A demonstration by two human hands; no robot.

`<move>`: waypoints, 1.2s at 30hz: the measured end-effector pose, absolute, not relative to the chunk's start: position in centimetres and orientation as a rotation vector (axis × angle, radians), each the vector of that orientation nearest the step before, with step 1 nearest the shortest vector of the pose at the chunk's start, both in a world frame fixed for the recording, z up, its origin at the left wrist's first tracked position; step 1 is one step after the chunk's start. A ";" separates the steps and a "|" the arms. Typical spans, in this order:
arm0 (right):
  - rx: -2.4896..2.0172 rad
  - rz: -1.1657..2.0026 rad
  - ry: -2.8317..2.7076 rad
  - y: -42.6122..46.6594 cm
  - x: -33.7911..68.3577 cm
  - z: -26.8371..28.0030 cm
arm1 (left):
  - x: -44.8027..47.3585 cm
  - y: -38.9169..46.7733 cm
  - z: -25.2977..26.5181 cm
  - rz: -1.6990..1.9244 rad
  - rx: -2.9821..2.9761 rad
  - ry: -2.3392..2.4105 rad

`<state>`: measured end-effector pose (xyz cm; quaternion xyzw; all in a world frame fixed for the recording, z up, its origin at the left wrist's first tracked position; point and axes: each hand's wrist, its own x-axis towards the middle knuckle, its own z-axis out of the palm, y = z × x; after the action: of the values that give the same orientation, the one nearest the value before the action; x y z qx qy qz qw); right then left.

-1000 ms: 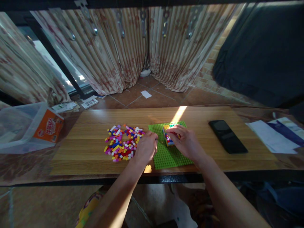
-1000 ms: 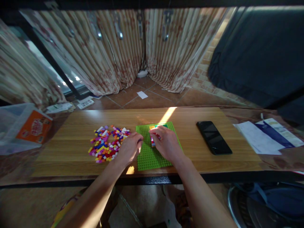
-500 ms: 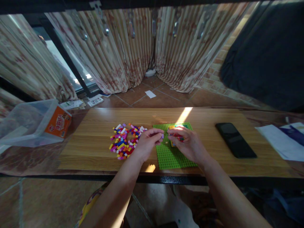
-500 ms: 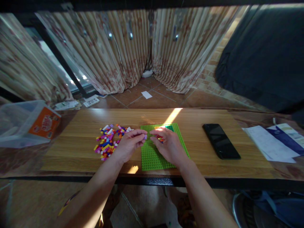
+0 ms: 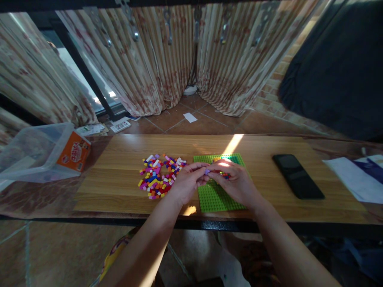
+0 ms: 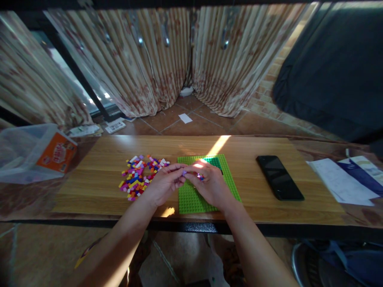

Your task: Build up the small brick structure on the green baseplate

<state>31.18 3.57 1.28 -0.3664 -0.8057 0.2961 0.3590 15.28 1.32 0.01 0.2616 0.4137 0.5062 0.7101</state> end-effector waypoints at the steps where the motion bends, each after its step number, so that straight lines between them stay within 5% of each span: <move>1: -0.955 0.748 -2.096 3.5 31.2 1.3 | 15.4 1.3 -0.1 1.124 0.596 0.936; 13: -0.877 0.683 -2.237 3.6 31.7 1.7 | 16.1 1.1 0.0 1.081 0.669 1.017; 36: -1.447 0.821 -1.848 6.7 38.1 -0.4 | 14.0 1.5 0.5 1.134 0.703 1.140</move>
<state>38.13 6.73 -0.35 -0.5509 -0.7038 0.3125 0.3218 13.95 1.51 0.52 0.3083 0.4997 0.4970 0.6389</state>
